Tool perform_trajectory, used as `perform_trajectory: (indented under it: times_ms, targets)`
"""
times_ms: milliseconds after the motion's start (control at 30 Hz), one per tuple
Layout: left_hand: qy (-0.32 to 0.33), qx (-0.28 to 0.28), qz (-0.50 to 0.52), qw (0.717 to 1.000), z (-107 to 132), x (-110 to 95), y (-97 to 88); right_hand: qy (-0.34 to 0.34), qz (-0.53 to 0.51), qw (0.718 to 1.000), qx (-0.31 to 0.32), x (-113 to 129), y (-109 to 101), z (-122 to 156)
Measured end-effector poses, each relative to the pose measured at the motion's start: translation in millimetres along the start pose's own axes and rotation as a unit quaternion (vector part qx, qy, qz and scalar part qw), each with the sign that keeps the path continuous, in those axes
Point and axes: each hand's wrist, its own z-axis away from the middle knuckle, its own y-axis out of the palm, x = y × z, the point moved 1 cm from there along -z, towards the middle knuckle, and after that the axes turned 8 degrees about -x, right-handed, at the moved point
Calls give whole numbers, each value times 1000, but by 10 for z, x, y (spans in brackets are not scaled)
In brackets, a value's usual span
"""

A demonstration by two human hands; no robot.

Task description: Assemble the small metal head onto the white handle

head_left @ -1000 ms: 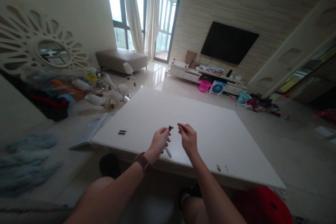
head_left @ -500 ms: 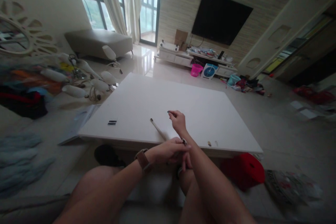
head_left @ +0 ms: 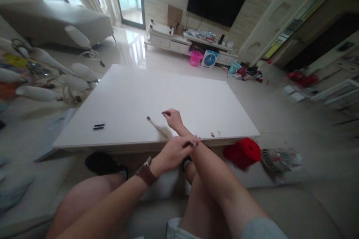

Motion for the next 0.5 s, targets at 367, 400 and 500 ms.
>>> perform_trajectory:
  times_ms: [367, 400, 500]
  targets:
    - [165, 171, -98, 966, 325, 43, 321, 23, 17, 999, 20, -83, -41, -20]
    - [142, 111, -120, 976, 200, 65, 198, 27, 15, 999, 19, -87, -61, -24]
    - [74, -102, -151, 980, -112, 108, -191, 43, 13, 999, 8, -109, -149, -47]
